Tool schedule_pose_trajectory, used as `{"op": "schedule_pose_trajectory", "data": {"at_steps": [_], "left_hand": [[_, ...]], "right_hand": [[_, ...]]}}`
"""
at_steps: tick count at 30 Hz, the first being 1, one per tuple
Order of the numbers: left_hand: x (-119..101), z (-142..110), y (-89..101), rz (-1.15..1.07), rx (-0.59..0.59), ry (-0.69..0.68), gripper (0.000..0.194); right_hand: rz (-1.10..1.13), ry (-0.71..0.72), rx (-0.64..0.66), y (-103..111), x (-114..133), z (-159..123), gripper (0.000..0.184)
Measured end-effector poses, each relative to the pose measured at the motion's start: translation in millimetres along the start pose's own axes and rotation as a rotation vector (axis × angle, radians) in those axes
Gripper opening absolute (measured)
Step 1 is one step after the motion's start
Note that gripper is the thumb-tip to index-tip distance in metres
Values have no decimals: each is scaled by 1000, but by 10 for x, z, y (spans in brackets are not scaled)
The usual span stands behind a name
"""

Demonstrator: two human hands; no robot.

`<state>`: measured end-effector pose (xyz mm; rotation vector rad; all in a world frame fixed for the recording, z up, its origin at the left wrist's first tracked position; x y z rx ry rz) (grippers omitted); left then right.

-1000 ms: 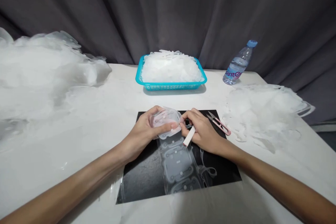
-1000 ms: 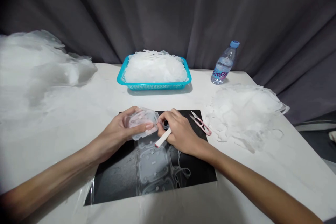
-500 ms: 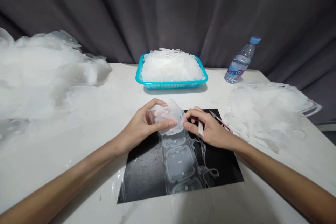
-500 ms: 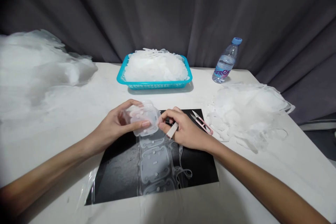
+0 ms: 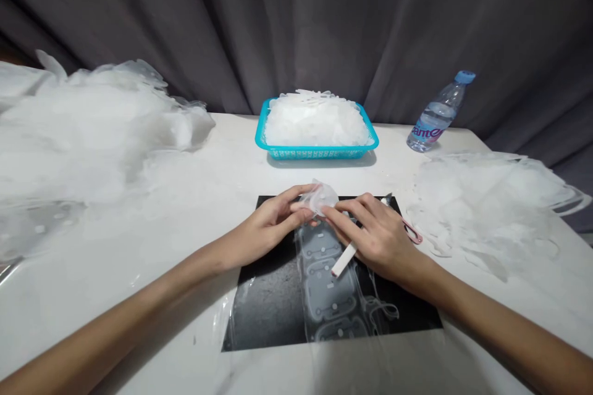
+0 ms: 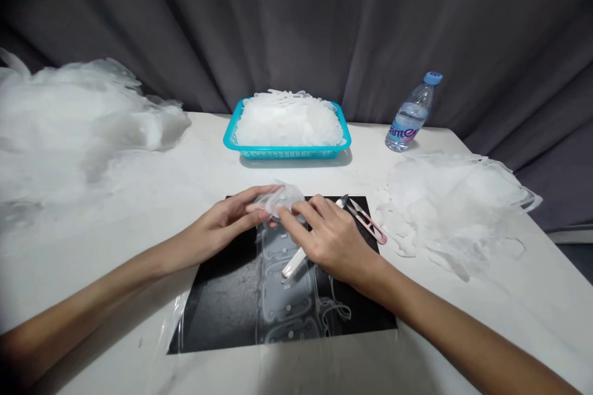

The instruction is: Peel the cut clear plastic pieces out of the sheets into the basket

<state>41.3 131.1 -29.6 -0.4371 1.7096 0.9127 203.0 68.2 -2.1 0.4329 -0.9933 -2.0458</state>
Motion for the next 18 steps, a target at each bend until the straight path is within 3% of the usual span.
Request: {"op": "schedule_pose_trajectory", "data": {"at_steps": [8, 13, 18], "left_hand": [[-114, -62, -22, 321, -6, -83, 52], [-114, -49, -23, 231, -70, -111, 40], [-39, -66, -92, 152, -139, -107, 22]], "right_hand": [[-92, 73, 8, -15, 61, 62, 17], [-99, 52, 3, 5, 29, 56, 13], [7, -43, 29, -29, -13, 68, 22]]}}
Point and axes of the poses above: each hand's wrist, its own z-axis towards the middle knuckle, its own y-axis out of the back of the hand, x = y × z, the point moved 6 cm from there along z, towards the middle knuckle, and after that the axes turned 13 degrees about z, right-handed, at the moved point
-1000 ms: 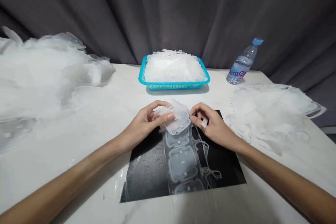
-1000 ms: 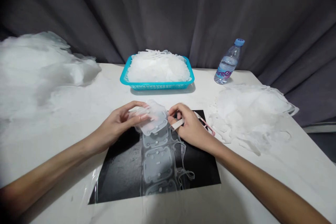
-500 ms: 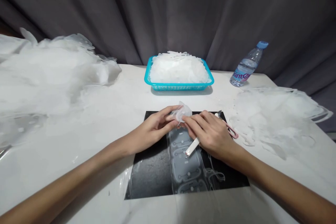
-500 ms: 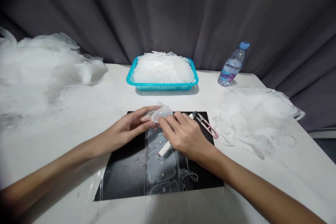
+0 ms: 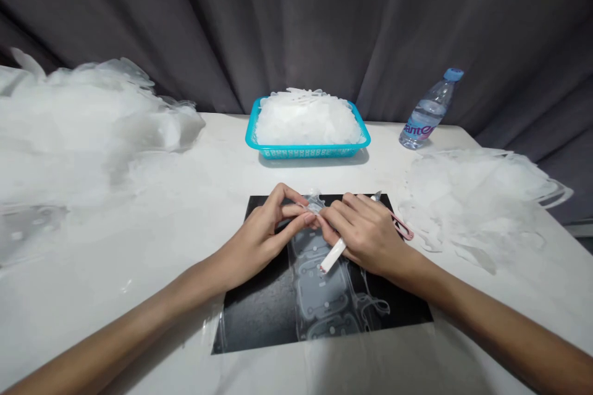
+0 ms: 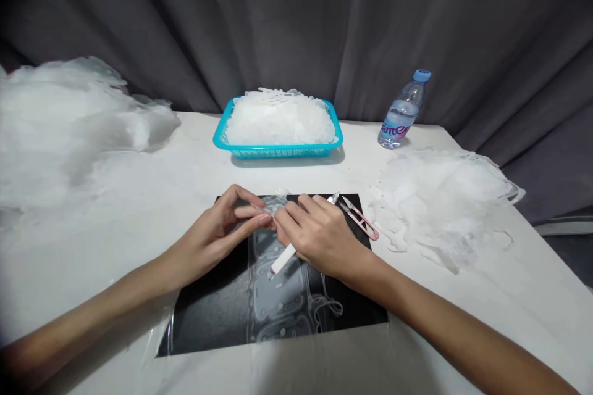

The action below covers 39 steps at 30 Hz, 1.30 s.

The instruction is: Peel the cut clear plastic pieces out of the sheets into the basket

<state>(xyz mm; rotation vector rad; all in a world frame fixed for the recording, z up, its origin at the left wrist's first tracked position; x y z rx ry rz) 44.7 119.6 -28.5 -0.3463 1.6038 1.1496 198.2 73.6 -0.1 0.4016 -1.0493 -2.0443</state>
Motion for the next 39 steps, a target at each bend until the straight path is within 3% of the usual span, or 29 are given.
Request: {"op": "schedule_pose_trajectory", "data": {"at_steps": [3, 6, 9, 11, 13, 15, 17, 19, 22, 24, 27, 30, 35, 39], "left_hand": [[34, -60, -48, 10, -8, 22, 24], [108, -59, -46, -27, 6, 81, 26], [185, 46, 22, -164, -20, 108, 26], [217, 132, 77, -207, -56, 111, 24], [209, 174, 166, -121, -166, 101, 22], [126, 137, 278, 116, -342, 85, 19], [-19, 69, 310, 351, -418, 71, 21], [-121, 46, 211, 357, -279, 77, 27], [-185, 57, 15, 86, -37, 101, 34], [-181, 85, -44, -37, 10, 87, 33], [-108, 119, -57, -99, 16, 57, 36], [-47, 119, -53, -66, 38, 57, 44], [-178, 97, -75, 54, 138, -2, 34], [-293, 51, -55, 197, 186, -15, 29]], "right_hand": [[260, -306, -78, -5, -322, -10, 20], [520, -715, -327, 21, -807, -145, 20], [609, -873, -480, 35, -1009, -258, 27], [639, -867, -483, 24, -953, -274, 27], [678, -833, -469, 10, -816, -269, 24], [689, -788, -460, 10, -658, -254, 21], [634, -693, -431, 21, -487, -215, 18], [518, -522, -376, 31, -274, -148, 15], [364, -282, -286, 16, 47, -68, 15], [376, -219, -232, 17, 148, -35, 15], [490, -259, -240, 141, 33, 13, 9], [471, -414, -231, 304, -300, 78, 9], [715, -518, 120, 184, -548, 178, 10], [882, -574, 229, 33, -518, 140, 10]]}}
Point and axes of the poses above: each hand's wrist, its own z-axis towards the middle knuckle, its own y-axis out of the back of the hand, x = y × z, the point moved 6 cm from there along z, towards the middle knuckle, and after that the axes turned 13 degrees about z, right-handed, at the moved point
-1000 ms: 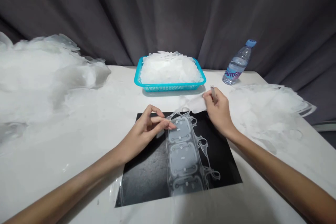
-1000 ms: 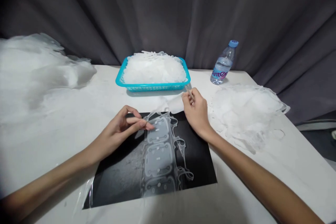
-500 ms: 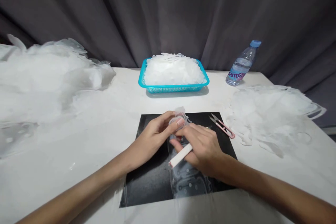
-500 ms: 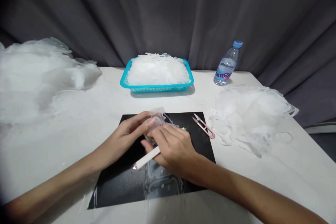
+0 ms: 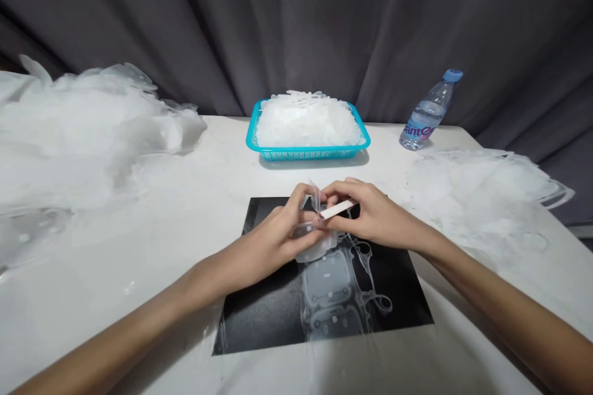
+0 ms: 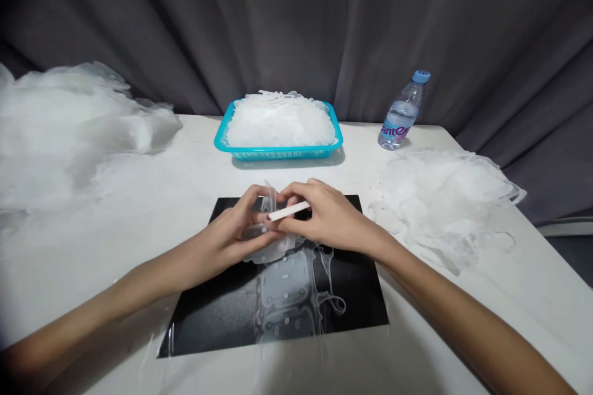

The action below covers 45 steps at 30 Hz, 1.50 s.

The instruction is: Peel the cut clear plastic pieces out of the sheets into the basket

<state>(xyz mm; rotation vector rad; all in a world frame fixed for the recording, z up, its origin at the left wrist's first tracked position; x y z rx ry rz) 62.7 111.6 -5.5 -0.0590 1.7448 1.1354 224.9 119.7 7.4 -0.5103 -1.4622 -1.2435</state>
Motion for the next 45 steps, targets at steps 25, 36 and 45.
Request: {"op": "schedule_pose_trajectory", "data": {"at_steps": [25, 36, 45], "left_hand": [[-68, -84, 2, 251, -239, -460, 19], [207, -14, 133, -67, -278, -92, 10], [214, -17, 189, -4, -351, -51, 15]], "right_hand": [[-232, -111, -75, 186, -394, 29, 10], [-105, 74, -260, 455, -50, -104, 19], [-37, 146, 65, 82, 16, -90, 7]]}}
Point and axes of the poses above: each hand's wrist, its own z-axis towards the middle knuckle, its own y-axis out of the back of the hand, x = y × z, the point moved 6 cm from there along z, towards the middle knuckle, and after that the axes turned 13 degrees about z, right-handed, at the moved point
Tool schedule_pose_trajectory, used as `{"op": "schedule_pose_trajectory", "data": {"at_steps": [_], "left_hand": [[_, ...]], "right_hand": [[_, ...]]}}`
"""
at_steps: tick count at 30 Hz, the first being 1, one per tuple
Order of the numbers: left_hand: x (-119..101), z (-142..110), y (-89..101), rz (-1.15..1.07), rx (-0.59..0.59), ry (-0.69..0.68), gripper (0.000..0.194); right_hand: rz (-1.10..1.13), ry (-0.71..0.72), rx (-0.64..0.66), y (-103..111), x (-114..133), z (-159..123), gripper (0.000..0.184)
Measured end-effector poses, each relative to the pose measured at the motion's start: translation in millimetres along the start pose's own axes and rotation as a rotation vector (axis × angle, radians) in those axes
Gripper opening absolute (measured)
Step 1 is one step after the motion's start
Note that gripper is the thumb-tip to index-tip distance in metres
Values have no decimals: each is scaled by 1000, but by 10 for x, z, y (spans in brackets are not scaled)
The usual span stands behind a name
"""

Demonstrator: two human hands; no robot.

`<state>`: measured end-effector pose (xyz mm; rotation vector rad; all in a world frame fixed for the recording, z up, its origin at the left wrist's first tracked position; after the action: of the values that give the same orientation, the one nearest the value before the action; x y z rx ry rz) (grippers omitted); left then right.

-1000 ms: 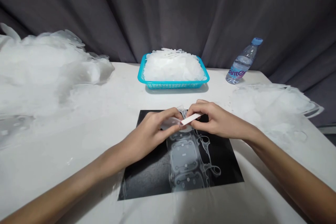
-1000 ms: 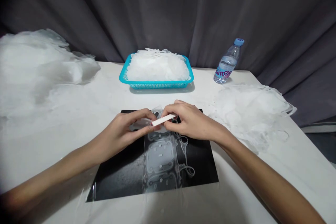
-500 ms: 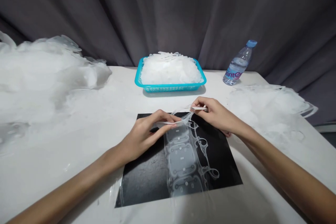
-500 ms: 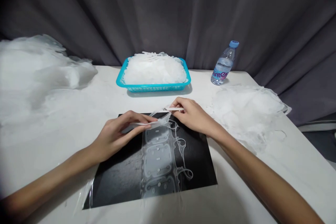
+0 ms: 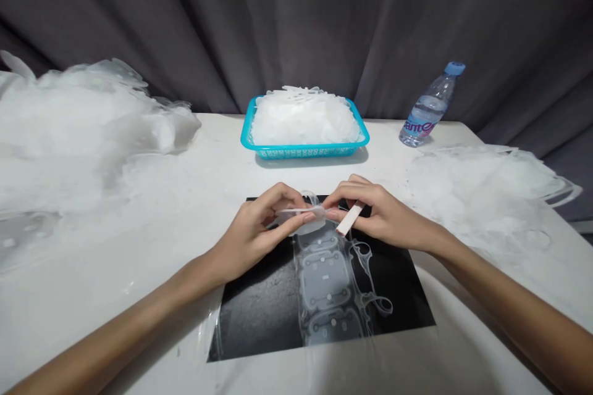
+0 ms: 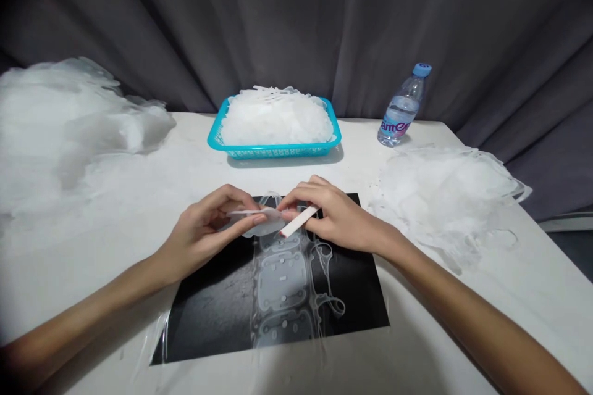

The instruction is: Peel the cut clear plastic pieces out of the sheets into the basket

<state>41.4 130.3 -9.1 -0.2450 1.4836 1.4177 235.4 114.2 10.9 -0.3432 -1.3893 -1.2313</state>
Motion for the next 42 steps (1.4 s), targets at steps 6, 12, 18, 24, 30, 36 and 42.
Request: {"op": "schedule_pose_trajectory", "data": {"at_steps": [6, 12, 18, 24, 30, 36, 42], "left_hand": [[19, 42, -125, -199, 73, 98, 23], [12, 54, -203, -173, 157, 111, 24], [-187, -107, -176, 209, 95, -308, 11], [-357, -157, -145, 126, 87, -410, 17], [-73, -38, -44, -161, -44, -80, 11], [-166, -72, 35, -208, -89, -131, 18], [-275, -99, 125, -174, -107, -211, 25]], "right_hand": [[-8, 57, 10, -5, -20, 2, 8], [-10, 44, 21, -32, 4, -19, 7], [-172, 20, 26, -68, -73, -3, 14], [-344, -224, -160, 154, -598, -8, 14], [-200, -7, -339, 386, -151, -99, 14], [-89, 223, -81, 56, 323, -159, 16], [-233, 420, -192, 45, 399, -213, 10]]}}
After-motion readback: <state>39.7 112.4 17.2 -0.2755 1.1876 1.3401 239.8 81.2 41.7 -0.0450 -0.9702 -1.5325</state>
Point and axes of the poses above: each hand's wrist, its own z-axis towards the middle knuckle, its own y-axis out of the back of the hand, x = y × z, the point moved 6 cm from there along z, towards the middle knuckle, and after that the axes turned 13 degrees about z, right-handed, at the moved point
